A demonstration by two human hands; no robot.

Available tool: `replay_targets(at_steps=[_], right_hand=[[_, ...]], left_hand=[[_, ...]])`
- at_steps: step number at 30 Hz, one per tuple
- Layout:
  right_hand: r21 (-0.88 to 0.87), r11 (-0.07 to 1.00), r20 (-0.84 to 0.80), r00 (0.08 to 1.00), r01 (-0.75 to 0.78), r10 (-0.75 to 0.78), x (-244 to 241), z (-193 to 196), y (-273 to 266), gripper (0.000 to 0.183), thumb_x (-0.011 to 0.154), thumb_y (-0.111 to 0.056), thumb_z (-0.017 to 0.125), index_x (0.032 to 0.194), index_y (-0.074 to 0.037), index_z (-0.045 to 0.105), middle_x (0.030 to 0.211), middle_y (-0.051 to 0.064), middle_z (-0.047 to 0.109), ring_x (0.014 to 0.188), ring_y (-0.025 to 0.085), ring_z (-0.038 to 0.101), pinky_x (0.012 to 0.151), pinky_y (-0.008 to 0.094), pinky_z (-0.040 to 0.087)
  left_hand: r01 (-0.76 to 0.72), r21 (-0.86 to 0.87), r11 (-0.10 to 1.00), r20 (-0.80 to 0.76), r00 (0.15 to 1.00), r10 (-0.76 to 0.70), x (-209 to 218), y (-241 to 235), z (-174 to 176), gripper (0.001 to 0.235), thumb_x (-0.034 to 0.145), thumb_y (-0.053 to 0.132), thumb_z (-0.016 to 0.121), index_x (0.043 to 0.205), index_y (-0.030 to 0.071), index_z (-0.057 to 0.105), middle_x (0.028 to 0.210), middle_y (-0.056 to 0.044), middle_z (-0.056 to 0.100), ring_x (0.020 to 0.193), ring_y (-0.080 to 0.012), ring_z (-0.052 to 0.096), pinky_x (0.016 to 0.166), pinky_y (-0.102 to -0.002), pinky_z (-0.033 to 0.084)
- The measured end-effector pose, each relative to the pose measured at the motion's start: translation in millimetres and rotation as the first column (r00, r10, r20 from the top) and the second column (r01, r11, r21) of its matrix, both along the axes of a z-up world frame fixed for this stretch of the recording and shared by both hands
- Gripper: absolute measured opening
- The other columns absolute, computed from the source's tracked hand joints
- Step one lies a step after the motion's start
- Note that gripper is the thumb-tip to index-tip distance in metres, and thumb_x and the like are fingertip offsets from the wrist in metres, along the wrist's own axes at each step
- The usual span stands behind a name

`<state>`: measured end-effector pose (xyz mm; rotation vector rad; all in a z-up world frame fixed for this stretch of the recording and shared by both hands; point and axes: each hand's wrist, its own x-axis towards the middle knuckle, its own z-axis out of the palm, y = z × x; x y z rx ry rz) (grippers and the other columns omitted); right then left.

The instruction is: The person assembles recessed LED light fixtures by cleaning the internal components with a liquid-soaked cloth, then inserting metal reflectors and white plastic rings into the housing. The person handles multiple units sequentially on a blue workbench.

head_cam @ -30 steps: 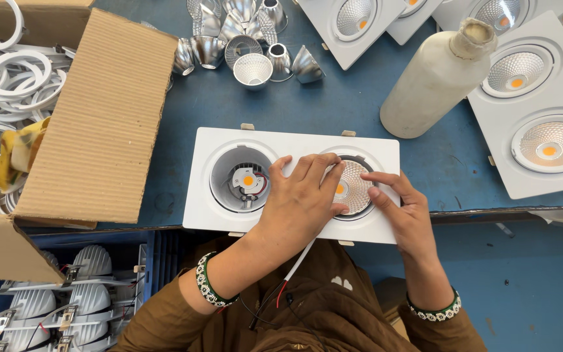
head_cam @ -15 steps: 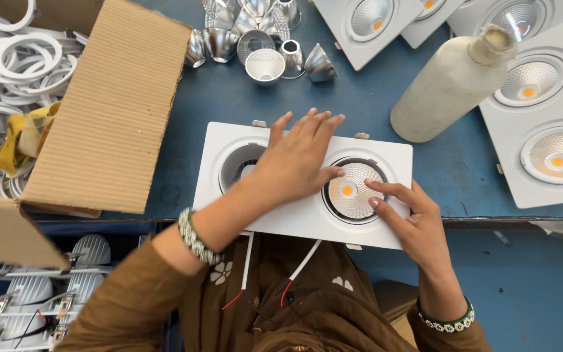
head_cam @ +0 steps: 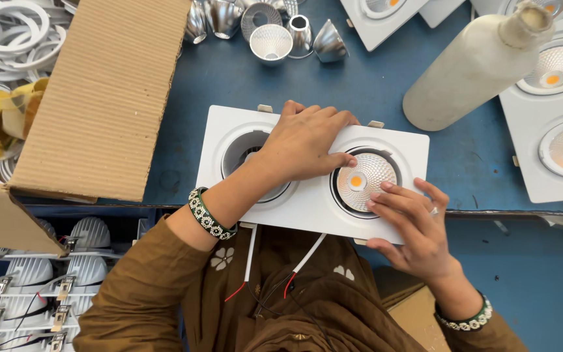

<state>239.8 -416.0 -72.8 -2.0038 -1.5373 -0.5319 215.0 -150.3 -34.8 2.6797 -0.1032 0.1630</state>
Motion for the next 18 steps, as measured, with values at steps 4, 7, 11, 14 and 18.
replay_targets(at_steps=[4, 7, 11, 14, 18], right_hand=[[0.011, 0.993, 0.052, 0.992, -0.115, 0.114, 6.9, -9.6, -5.2, 0.065, 0.080, -0.062, 0.071, 0.116, -0.008, 0.072, 0.120, 0.006, 0.069, 0.122, 0.024, 0.062, 0.117, 0.051, 0.030], [-0.013, 0.998, 0.076, 0.995, -0.067, 0.068, 7.7, -13.8, -6.7, 0.035, 0.083, -0.030, 0.080, 0.113, -0.013, 0.075, 0.121, 0.003, 0.072, 0.123, 0.024, 0.064, 0.118, 0.052, 0.032], [0.012, 0.998, 0.061, 0.997, -0.055, 0.054, 6.5, -14.3, -5.0, 0.032, 0.081, -0.022, 0.083, 0.111, -0.014, 0.075, 0.119, 0.002, 0.073, 0.122, 0.022, 0.065, 0.118, 0.052, 0.034], [0.022, 0.998, 0.034, 0.998, -0.050, 0.050, 5.0, -14.0, -4.5, 0.031, 0.082, -0.023, 0.083, 0.110, -0.013, 0.075, 0.117, 0.002, 0.074, 0.122, 0.022, 0.065, 0.118, 0.052, 0.034], [0.005, 0.999, 0.009, 0.999, -0.043, 0.043, 5.5, -11.2, -4.1, 0.030, 0.082, -0.022, 0.083, 0.110, -0.013, 0.075, 0.117, 0.002, 0.074, 0.122, 0.022, 0.065, 0.118, 0.052, 0.034]], left_hand=[[-0.012, -0.002, 1.000, 0.023, 1.000, 0.012, 1.5, -2.7, -0.8, 0.061, 0.077, 0.058, 0.076, 0.123, 0.019, 0.064, 0.106, -0.004, 0.070, 0.108, -0.0219, 0.064, 0.099, -0.046, 0.032], [-0.036, -0.005, 0.999, 0.031, 0.999, 0.036, 0.4, -5.3, -0.9, 0.058, 0.075, 0.054, 0.078, 0.118, 0.018, 0.064, 0.103, -0.002, 0.072, 0.105, -0.0207, 0.066, 0.099, -0.046, 0.032], [-0.075, -0.012, 0.997, 0.007, 0.997, 0.075, 3.0, -8.1, 4.4, 0.056, 0.073, 0.054, 0.079, 0.113, 0.018, 0.065, 0.097, -0.003, 0.073, 0.100, -0.0215, 0.067, 0.098, -0.047, 0.032], [-0.097, -0.015, 0.995, -0.052, 0.994, 0.096, 5.4, -9.6, 7.1, 0.056, 0.073, 0.055, 0.079, 0.112, 0.018, 0.065, 0.095, -0.003, 0.073, 0.099, -0.0215, 0.067, 0.098, -0.047, 0.031], [-0.104, -0.025, 0.994, -0.096, 0.990, 0.101, 8.4, -9.9, 8.1, 0.056, 0.073, 0.054, 0.079, 0.113, 0.017, 0.065, 0.094, -0.003, 0.073, 0.099, -0.0214, 0.067, 0.098, -0.047, 0.031]])
